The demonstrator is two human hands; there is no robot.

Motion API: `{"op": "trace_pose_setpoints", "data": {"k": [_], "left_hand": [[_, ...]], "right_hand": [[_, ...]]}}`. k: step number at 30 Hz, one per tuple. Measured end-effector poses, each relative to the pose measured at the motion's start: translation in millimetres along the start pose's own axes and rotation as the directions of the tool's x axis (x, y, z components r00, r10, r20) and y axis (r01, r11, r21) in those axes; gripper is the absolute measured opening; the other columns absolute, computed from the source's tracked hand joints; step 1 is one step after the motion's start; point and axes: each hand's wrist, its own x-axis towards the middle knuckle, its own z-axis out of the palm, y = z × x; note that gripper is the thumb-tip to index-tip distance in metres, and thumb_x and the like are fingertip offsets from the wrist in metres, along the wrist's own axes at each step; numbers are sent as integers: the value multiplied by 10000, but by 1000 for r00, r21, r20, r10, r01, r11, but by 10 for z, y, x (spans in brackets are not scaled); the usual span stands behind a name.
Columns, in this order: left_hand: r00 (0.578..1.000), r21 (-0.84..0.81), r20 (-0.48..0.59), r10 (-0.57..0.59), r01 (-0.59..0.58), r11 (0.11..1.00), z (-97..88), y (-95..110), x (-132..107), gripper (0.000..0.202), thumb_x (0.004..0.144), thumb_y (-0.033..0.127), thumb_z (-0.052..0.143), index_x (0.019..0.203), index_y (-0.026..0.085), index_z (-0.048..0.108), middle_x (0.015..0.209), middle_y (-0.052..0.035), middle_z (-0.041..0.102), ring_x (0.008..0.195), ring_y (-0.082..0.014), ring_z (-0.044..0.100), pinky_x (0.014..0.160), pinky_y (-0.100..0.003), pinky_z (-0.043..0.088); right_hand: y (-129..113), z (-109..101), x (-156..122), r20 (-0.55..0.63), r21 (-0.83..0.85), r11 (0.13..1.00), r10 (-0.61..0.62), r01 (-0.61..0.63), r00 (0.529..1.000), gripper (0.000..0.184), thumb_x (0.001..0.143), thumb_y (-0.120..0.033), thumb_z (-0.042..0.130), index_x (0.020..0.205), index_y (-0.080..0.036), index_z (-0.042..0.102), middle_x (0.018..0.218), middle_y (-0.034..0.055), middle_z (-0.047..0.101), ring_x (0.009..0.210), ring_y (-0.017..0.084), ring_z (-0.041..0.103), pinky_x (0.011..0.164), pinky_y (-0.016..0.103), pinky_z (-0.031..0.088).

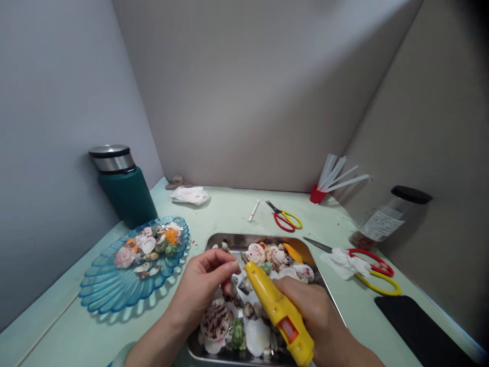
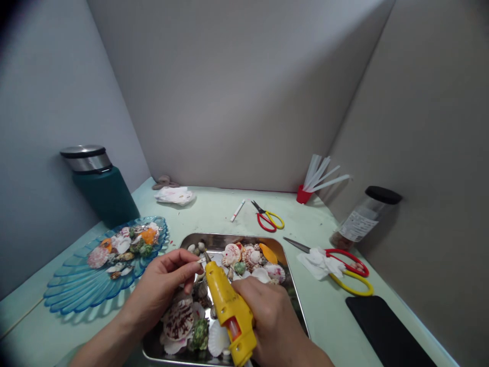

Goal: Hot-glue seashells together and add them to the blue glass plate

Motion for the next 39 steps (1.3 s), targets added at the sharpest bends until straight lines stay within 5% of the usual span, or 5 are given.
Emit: {"op": "trace_pose_setpoints", "data": {"k": [31,39], "left_hand": [[999,5,-10,36,-36,999,-1,-14,9,99,734,233,664,733,146,617,438,68,541,403,-37,448,445,-128,332],[965,304,-64,253,-223,926,-4,-57,-19,93,756,259,633,791,174,644,585,32,587,477,-88,512,463,-184,392]], "right_hand": [[-12,-16,15,-8,-5,1000,-3,3,1000,109,820,-250,533,870,-162,572,692,39,592,587,162,542,521,251,353],[-13,-4,-7,-62,106,994,34,-27,997,45,827,-207,523,844,-183,556,695,13,596,590,136,549,537,231,361]]}}
